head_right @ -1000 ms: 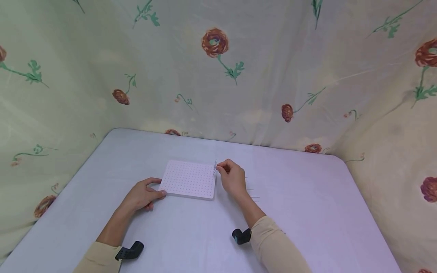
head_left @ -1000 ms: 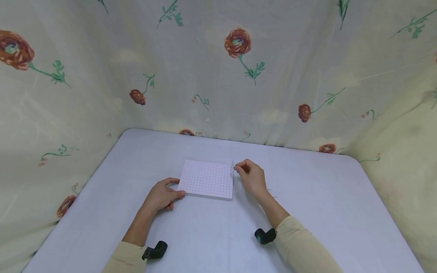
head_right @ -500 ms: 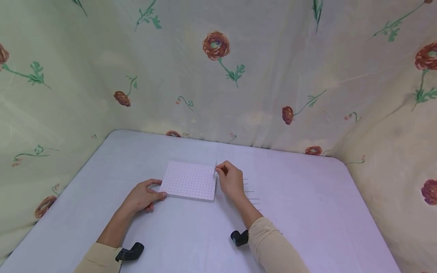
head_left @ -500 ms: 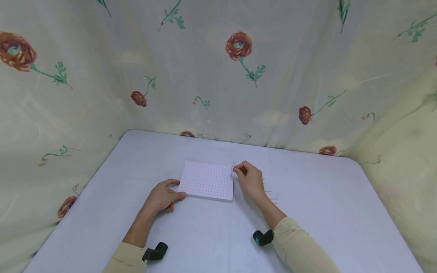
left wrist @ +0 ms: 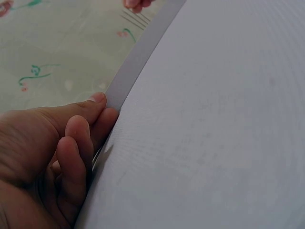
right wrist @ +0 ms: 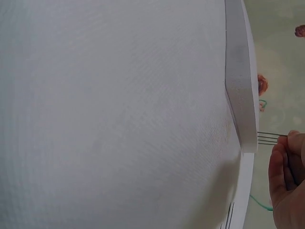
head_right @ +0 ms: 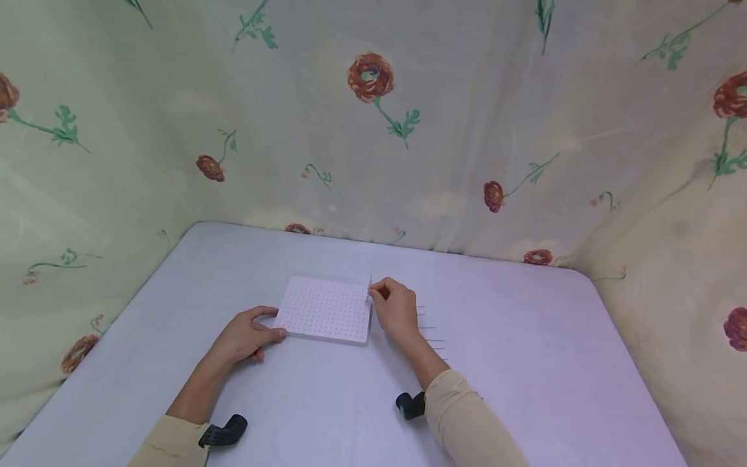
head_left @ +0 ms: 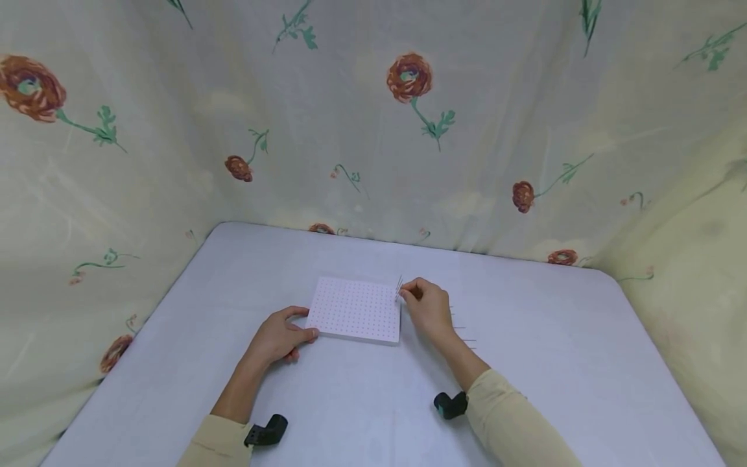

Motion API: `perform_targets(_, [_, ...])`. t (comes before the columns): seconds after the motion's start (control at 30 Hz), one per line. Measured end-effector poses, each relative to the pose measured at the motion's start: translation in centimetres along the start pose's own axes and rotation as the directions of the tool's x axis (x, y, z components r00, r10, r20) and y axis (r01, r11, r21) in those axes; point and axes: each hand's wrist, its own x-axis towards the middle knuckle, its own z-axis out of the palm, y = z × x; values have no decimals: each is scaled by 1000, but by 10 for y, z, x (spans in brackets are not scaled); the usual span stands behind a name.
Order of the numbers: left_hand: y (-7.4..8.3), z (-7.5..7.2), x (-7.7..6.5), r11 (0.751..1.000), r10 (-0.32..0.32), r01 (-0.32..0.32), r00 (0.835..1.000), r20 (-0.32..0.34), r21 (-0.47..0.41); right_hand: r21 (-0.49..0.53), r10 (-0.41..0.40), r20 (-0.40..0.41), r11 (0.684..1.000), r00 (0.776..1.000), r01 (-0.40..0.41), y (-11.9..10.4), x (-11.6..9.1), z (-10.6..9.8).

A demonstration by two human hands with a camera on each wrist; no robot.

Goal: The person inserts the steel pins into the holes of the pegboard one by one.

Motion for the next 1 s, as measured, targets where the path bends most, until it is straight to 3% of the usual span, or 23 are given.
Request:
perform_targets(0.3, [-1,0,0,1000,14,-14,1000,-10,6,-99,-3,-1,995,1000,3,-4,1,-4])
perform_targets(0.47, [-1,2,0,1000,8,-8,1000,-11,1,-103,14,-5,995,1000,-14,-3,-1,-15])
perform_targets(0.8, [1,1,0,1000,0,0,1000,-10,0,-63,25,14,998,1000,-24,16,-6,-59])
perform_targets(1.0, [4,0,-2,1000,-1,1,1000,-15,9,-140,17,87,990,996,-5,33,-16,-92])
